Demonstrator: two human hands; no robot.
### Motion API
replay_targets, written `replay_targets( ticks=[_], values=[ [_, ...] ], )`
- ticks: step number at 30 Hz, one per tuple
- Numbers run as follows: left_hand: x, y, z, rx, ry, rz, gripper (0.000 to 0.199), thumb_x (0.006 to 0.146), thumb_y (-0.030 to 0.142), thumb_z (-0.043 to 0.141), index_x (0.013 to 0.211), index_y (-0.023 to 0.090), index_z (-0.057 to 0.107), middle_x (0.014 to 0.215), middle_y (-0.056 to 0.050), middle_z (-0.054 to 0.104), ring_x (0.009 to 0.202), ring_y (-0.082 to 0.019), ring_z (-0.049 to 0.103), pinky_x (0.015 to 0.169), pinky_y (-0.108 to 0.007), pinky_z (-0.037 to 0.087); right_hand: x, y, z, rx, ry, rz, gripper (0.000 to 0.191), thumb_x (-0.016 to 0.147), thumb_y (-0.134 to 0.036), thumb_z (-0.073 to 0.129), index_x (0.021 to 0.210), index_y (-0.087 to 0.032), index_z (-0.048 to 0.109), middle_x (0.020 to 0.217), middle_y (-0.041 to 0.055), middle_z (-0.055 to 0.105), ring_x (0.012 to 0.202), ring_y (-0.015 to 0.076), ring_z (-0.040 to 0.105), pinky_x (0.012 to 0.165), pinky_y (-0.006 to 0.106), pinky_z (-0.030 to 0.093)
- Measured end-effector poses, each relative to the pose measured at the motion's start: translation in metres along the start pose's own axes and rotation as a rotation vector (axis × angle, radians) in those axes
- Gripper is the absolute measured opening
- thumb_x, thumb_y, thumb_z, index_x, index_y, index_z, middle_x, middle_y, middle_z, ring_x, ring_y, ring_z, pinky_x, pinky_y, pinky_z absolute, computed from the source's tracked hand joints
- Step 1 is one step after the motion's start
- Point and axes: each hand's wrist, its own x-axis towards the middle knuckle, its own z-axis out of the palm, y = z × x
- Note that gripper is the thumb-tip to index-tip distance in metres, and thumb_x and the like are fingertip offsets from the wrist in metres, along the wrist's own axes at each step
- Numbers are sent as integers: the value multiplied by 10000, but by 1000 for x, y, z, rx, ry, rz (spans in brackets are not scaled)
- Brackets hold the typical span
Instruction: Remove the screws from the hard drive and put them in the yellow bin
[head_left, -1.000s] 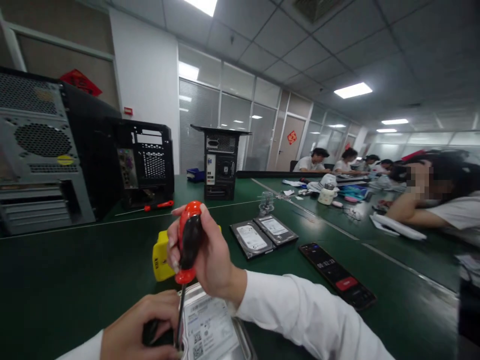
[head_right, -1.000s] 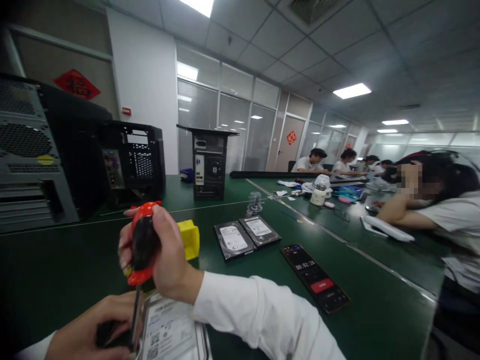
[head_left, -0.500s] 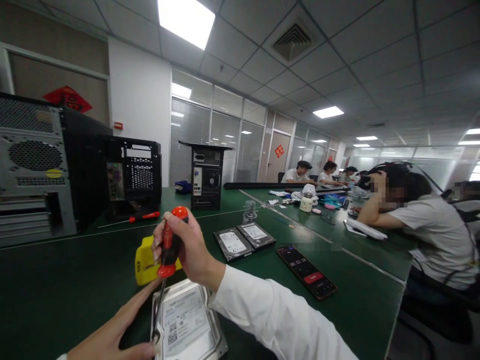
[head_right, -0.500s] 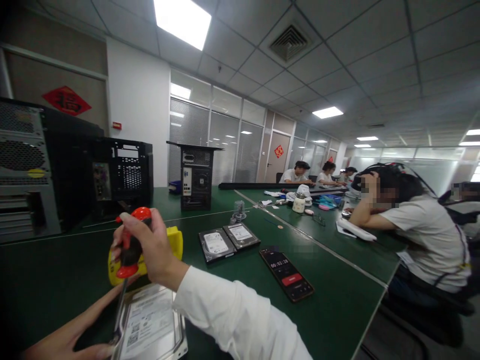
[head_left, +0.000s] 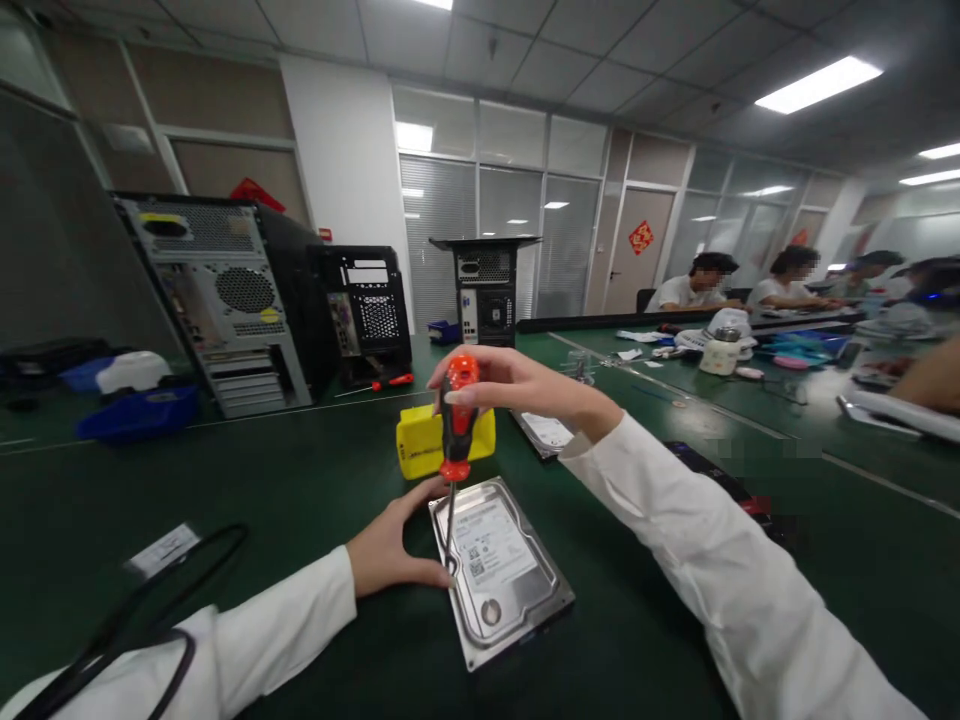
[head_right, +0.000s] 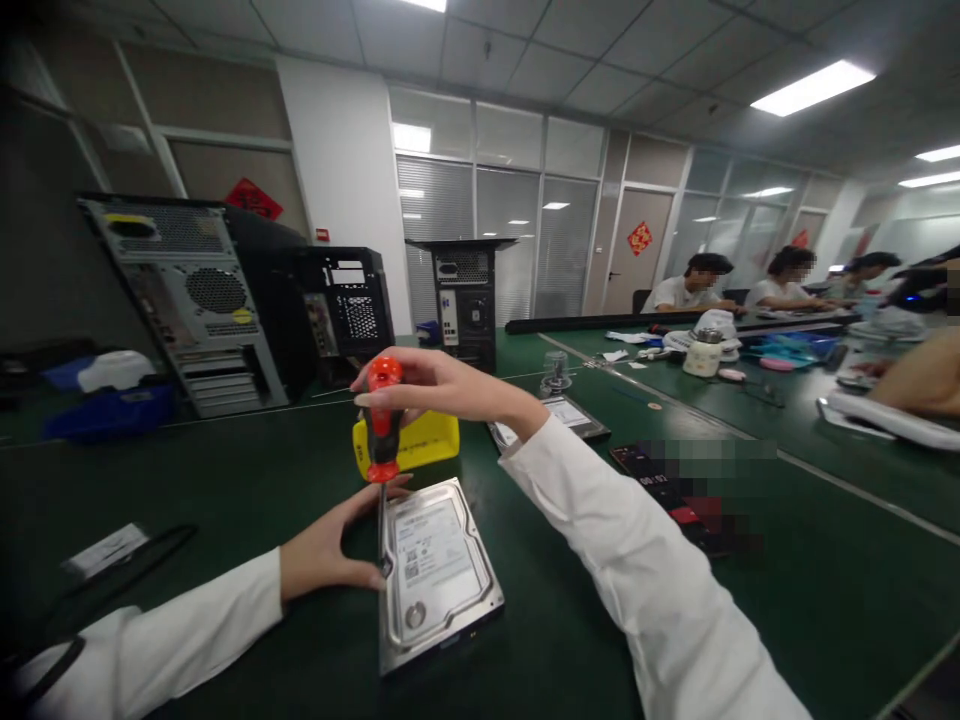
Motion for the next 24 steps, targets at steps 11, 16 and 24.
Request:
replay_targets(
  ticks=[11, 16, 24],
  values=[
    [13, -3, -9, -171, -112, 15, 1110, 514, 365, 859, 1422, 209, 241, 1363, -146, 468, 1308, -308, 347, 1109, -508, 116, 5, -30, -24, -181, -357, -2, 290, 842, -199, 552, 1120, -137, 500, 1139, 78, 526, 1049, 176, 552, 875, 335, 504],
    [4, -5, -7, 1, -104, 53, 1190, 374, 529, 856, 1388, 185, 337, 1437, -155, 342, 1327, -368, 256, 1110, -497, 115, 0, -36, -18, -284, -300, -6, 275, 854, -249, 542, 1105, -141, 513, 1107, 70, 541, 982, 157, 575, 805, 296, 525],
    [-5, 24, 17, 169, -32, -97, 1119, 393, 642, 786, 1365, 280, 366, 1390, -88, 354, 1248, -414, 277, 1059, -561, 188, -6, -33, -19, -443, -221, -21, 306, 841, -325, 541, 1072, -125, 539, 1014, 54, 576, 871, 123, 590, 709, 216, 509]
  ],
)
